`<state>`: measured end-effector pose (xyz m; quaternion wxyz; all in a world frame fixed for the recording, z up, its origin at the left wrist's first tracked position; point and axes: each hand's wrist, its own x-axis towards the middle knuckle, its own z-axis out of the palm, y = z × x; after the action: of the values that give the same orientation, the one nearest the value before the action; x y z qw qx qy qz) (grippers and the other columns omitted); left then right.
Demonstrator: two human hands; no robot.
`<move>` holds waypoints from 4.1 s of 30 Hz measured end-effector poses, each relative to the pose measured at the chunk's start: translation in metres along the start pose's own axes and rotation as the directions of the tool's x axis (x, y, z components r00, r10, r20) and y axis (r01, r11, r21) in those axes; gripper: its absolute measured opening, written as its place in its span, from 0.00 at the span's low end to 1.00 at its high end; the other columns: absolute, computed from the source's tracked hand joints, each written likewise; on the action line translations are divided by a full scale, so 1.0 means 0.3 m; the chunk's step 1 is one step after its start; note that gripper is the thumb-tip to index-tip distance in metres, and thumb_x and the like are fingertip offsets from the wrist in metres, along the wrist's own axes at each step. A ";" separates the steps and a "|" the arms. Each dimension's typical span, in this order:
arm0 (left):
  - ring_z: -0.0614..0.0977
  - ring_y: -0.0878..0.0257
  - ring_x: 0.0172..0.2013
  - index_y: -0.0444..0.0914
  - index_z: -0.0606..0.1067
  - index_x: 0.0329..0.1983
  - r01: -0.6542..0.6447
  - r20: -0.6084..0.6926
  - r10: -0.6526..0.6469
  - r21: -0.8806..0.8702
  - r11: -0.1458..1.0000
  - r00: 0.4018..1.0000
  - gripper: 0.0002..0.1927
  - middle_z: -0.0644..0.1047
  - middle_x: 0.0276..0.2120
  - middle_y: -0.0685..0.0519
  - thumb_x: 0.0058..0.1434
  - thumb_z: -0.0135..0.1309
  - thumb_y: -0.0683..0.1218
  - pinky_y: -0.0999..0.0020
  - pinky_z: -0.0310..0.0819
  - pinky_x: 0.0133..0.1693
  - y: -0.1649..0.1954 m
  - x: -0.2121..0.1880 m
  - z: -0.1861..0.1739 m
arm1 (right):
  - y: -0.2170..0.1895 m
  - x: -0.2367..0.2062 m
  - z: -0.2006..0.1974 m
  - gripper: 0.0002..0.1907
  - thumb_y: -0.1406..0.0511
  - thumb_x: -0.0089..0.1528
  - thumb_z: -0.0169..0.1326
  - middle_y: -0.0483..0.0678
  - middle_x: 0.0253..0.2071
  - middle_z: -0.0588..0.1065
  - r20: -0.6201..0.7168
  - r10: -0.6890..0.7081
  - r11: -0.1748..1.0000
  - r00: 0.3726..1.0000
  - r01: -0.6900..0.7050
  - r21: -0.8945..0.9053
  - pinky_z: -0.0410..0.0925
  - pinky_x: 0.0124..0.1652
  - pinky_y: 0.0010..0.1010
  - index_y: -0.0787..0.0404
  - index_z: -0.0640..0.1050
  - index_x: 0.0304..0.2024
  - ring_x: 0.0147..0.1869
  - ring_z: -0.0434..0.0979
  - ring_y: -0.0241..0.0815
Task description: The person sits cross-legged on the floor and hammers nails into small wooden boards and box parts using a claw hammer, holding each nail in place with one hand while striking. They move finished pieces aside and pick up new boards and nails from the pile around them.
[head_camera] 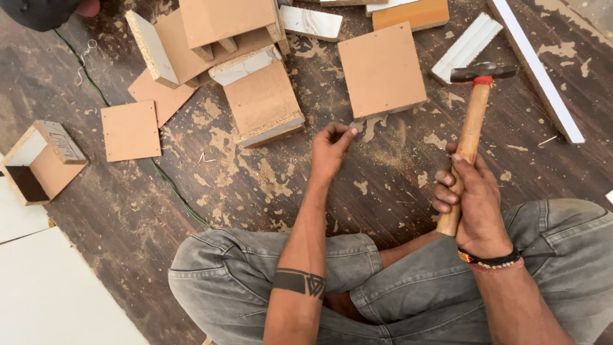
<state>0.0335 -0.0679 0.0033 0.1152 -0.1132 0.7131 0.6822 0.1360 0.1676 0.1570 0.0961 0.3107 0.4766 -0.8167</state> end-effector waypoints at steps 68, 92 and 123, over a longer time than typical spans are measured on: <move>0.81 0.63 0.41 0.34 0.77 0.53 -0.235 -0.079 0.227 -0.128 0.963 0.971 0.17 0.82 0.42 0.49 0.68 0.57 0.50 0.68 0.78 0.43 0.302 -0.035 0.043 | 0.053 0.054 -0.018 0.10 0.62 0.72 0.43 0.39 0.29 0.62 0.060 0.044 0.996 0.997 -0.048 0.073 0.56 0.22 0.19 0.52 0.68 0.55 0.23 0.58 0.26; 0.82 0.58 0.45 0.47 0.81 0.48 -0.656 0.478 0.473 0.668 0.352 0.741 0.20 0.83 0.45 0.57 0.50 0.65 0.46 0.49 0.69 0.55 0.478 -0.129 0.046 | -0.007 -0.040 0.097 0.18 0.60 0.70 0.46 0.41 0.27 0.63 0.039 -0.162 0.957 0.986 0.166 -0.238 0.57 0.18 0.20 0.56 0.67 0.61 0.20 0.58 0.28; 0.75 0.46 0.57 0.34 0.67 0.62 -0.146 -0.114 0.333 0.734 0.663 0.936 0.28 0.75 0.57 0.40 0.65 0.56 0.54 0.47 0.68 0.58 0.269 -0.048 0.006 | 0.057 0.002 0.061 0.25 0.60 0.68 0.48 0.40 0.28 0.65 0.051 0.077 0.815 0.996 -0.033 -0.579 0.60 0.21 0.25 0.58 0.65 0.67 0.24 0.63 0.30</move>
<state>0.0214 -0.0625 0.0841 -0.0278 -0.0449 0.9385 0.3413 0.1357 0.1432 0.1509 0.2263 0.2511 0.6888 -0.6413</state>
